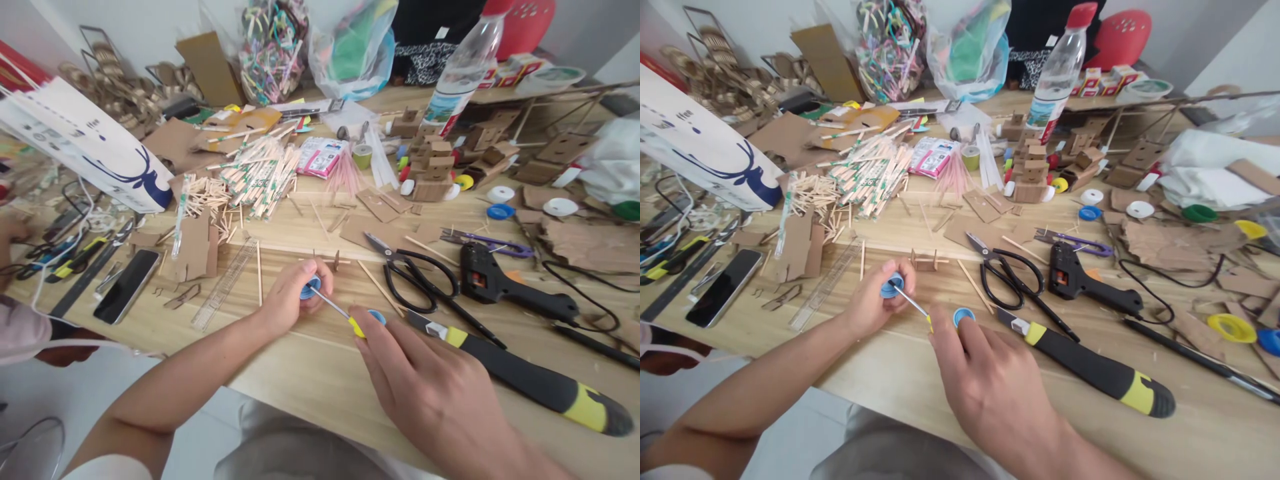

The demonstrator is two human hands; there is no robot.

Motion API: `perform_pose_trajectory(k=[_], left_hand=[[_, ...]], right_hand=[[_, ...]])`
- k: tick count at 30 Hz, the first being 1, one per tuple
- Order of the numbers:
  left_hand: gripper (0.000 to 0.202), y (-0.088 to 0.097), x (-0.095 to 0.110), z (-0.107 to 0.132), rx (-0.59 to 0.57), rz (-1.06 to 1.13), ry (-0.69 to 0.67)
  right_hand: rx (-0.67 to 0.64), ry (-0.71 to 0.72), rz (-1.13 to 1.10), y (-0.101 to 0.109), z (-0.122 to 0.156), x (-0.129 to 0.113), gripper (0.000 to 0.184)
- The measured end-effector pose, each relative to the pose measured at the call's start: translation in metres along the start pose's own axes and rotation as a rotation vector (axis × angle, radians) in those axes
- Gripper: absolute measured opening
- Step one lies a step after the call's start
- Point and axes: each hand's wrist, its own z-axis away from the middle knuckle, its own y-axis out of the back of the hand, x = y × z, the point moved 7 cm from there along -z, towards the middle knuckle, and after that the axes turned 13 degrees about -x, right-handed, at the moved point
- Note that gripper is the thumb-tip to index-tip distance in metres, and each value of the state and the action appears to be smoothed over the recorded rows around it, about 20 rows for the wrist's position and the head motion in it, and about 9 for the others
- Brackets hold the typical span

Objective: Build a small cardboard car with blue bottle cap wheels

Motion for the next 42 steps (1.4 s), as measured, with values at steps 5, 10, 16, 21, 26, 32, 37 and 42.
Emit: perform_pose_trajectory(k=[5, 10, 16, 21, 26, 32, 37, 42], left_hand=[[0.053, -0.001, 0.001, 0.000, 0.014, -0.048, 0.032], [0.057, -0.002, 0.002, 0.003, 0.029, -0.087, 0.023], [0.060, -0.003, -0.005, 0.009, 0.027, -0.080, 0.043], [0.060, -0.005, -0.005, 0.016, 0.041, -0.093, 0.032], [0.062, -0.011, 0.000, 0.019, 0.026, -0.116, 0.015], [0.062, -0.014, 0.006, 0.019, 0.018, -0.145, -0.006], [0.062, -0.013, 0.011, 0.021, -0.002, -0.121, -0.035], [0.060, -0.014, 0.008, 0.022, -0.016, -0.101, -0.035]], right_hand=[[-0.033, -0.009, -0.063, -0.006, 0.000, 0.002, 0.034], [-0.182, -0.139, -0.533, -0.018, 0.000, 0.016, 0.033], [-0.393, -0.362, -1.220, -0.037, -0.003, 0.021, 0.039], [-0.575, -0.470, -1.612, -0.057, 0.008, 0.008, 0.061], [-0.164, -0.109, -0.687, -0.023, 0.007, 0.010, 0.028], [-0.171, -0.105, -0.730, -0.023, 0.008, 0.011, 0.028], [-0.739, -0.488, -1.940, -0.064, 0.013, -0.002, 0.053], [-0.518, -0.360, -1.535, -0.059, 0.011, 0.010, 0.046]])
